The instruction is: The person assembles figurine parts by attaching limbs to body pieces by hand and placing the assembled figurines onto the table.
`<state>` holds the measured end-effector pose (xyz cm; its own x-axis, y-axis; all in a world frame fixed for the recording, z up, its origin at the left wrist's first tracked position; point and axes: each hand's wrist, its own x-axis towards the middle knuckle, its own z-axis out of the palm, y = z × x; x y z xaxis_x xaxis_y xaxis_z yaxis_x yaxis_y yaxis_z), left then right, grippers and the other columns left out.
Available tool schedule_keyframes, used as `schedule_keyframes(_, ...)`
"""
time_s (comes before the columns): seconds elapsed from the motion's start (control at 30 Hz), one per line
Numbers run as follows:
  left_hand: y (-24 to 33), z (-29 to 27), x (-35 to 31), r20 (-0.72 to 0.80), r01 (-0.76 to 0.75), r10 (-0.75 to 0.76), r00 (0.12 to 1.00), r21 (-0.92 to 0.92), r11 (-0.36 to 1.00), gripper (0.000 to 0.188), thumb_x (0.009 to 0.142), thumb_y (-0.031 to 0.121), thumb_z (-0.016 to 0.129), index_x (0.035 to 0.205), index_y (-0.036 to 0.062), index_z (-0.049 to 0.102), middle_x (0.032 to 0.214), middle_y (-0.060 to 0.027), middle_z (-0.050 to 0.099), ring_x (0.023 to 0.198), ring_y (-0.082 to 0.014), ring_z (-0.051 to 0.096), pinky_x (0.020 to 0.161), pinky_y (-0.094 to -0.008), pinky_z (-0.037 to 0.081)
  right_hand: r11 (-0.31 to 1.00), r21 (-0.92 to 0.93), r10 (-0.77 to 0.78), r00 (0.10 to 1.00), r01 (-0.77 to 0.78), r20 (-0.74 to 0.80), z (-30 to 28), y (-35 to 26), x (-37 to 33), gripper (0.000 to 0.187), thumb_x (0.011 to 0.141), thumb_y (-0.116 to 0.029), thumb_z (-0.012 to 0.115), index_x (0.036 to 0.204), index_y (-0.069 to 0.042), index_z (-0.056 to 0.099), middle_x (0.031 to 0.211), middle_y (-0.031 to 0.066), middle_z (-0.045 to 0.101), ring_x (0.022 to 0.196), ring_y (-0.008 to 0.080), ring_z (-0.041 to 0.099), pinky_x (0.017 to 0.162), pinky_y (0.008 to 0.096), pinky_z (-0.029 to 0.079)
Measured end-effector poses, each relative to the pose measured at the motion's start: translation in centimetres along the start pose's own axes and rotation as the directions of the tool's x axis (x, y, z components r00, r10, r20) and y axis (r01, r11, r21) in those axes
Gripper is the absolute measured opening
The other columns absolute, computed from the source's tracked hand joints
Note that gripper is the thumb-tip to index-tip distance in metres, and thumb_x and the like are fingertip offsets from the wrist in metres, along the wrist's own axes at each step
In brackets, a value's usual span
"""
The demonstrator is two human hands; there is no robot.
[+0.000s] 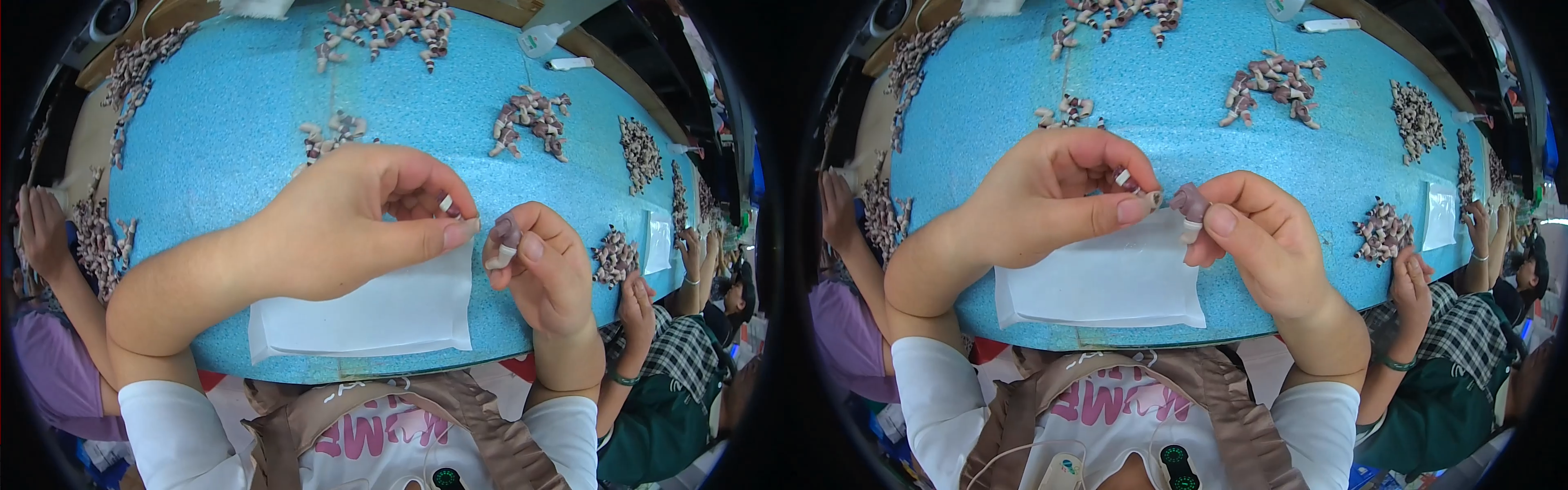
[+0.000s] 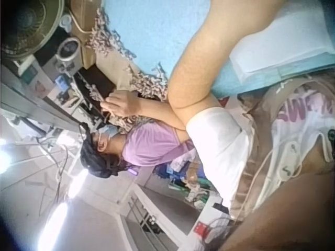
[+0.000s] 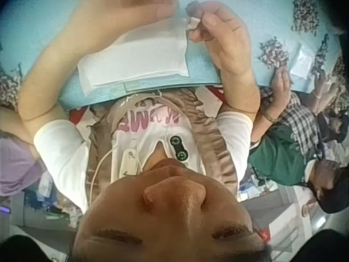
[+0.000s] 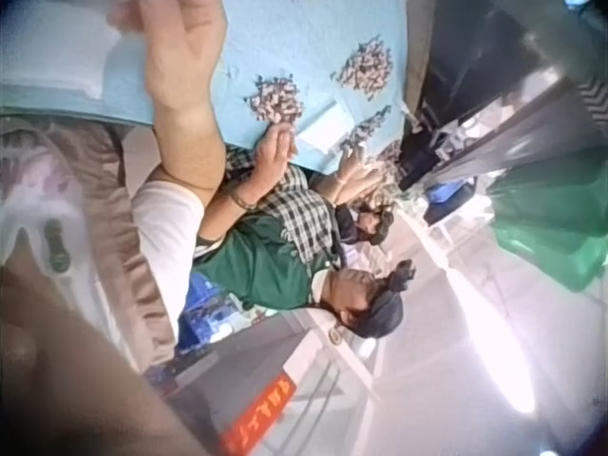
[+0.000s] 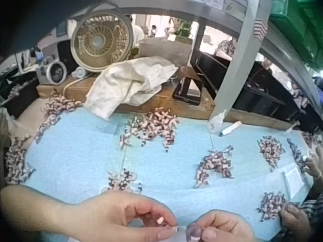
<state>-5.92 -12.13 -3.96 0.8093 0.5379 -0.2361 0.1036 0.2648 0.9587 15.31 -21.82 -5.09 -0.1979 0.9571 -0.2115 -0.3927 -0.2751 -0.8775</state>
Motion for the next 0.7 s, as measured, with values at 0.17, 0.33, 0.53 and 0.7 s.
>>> schedule_keyframes(0.17,0.2,0.3,0.0,-0.003,0.035,-0.035,0.999,-0.05,0.998,0.019,0.084,0.004,0.065,0.102,-0.0015,0.059,0.093,-0.0034,0.062,0.085,-0.0084,0.056,0.076,-0.0222,0.047,1.0,-0.017,0.019,1.0,-0.019,0.007,0.0,0.0,0.0,0.026,0.092,-0.02,0.057,0.107,0.001,0.056,0.096,0.0065,0.063,0.077,0.0103,0.061,0.07,0.0239,0.05)
schedule_keyframes(0.33,0.4,0.4,-0.1,-0.032,0.028,-0.028,0.999,-0.01,1.0,0.018,0.084,0.004,0.066,0.1,-0.0016,0.059,0.093,-0.0038,0.061,0.086,-0.0092,0.055,0.077,-0.0237,0.046,0.999,-0.037,0.014,1.0,-0.013,0.013,0.4,0.3,0.3,0.023,0.094,-0.017,0.054,0.107,0.001,0.056,0.093,0.0047,0.062,0.076,0.0097,0.06,0.069,0.0237,0.048)
schedule_keyframes(0.53,0.2,0.3,-0.1,-0.072,-0.023,0.046,0.996,0.294,0.955,0.016,0.083,0.006,0.067,0.096,-0.0017,0.061,0.091,-0.0041,0.061,0.083,-0.0093,0.054,0.074,-0.0242,0.044,0.797,-0.587,-0.209,0.976,0.138,-0.055,0.9,0.8,0.2,0.017,0.088,-0.011,0.061,0.099,0.002,0.061,0.083,0.006,0.063,0.07,0.0095,0.059,0.063,0.0237,0.046)
schedule_keyframes(0.7,0.2,0.0,-0.3,-0.074,0.005,0.022,0.997,0.347,0.938,0.016,0.082,0.007,0.068,0.094,-0.0015,0.061,0.09,-0.0037,0.061,0.081,-0.0091,0.054,0.073,-0.0242,0.044,0.707,-0.678,-0.264,0.964,0.199,0.008,1.2,1.0,0.6,0.016,0.085,-0.009,0.062,0.095,0.003,0.062,0.077,0.0083,0.063,0.064,0.0129,0.057,0.059,0.0269,0.046)
